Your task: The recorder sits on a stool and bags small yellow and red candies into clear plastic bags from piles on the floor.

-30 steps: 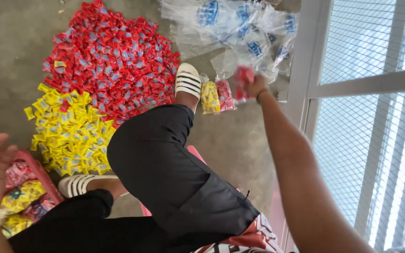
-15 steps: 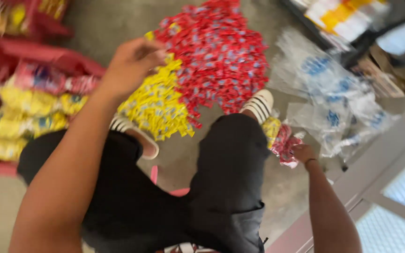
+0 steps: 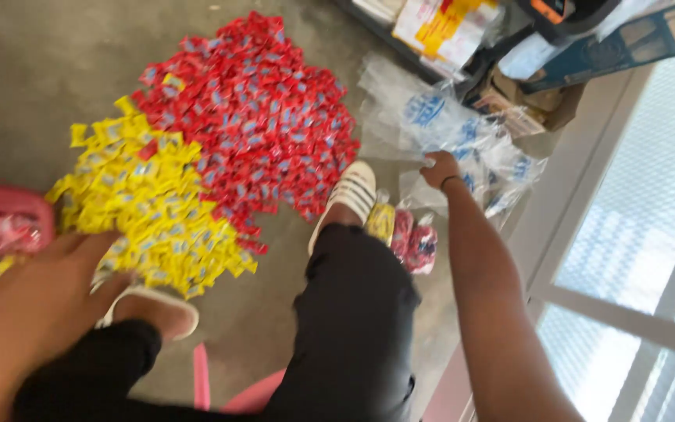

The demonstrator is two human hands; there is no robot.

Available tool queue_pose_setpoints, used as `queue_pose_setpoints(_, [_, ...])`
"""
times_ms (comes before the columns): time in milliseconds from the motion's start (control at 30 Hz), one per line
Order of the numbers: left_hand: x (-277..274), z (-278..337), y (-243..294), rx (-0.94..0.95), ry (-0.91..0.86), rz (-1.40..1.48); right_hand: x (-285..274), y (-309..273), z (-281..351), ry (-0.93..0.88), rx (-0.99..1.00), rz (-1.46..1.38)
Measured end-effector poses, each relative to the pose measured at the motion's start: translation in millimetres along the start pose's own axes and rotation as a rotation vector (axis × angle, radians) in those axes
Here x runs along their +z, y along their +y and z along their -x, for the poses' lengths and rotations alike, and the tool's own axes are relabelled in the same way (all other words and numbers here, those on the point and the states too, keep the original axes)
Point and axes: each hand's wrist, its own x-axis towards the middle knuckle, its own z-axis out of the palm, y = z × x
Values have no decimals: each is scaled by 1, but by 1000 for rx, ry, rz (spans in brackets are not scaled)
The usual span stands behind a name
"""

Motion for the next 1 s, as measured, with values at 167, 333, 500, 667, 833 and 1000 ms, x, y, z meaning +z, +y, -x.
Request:
queue_pose_setpoints(167, [103, -28, -64, -35, 23, -22, 22, 5, -59, 210, 342, -334])
queue_pose_setpoints(333, [241, -54, -161, 381, -31, -308, 43, 39, -74, 288, 649, -593])
queue_pose_setpoints(500, [85, -68, 12, 428, 18, -224, -18, -47, -39, 524, 199, -160])
queue_pose_setpoints(667, [13, -47, 71, 185, -73, 84, -170, -252, 21, 423, -370, -36])
queue_pose_setpoints(833, [17, -47, 63, 428, 329, 473, -264, -408, 84, -379, -684, -693])
queue_pose_setpoints(1000, [11, -51, 67, 474, 15, 1078, -320, -507, 130, -340, -756, -800])
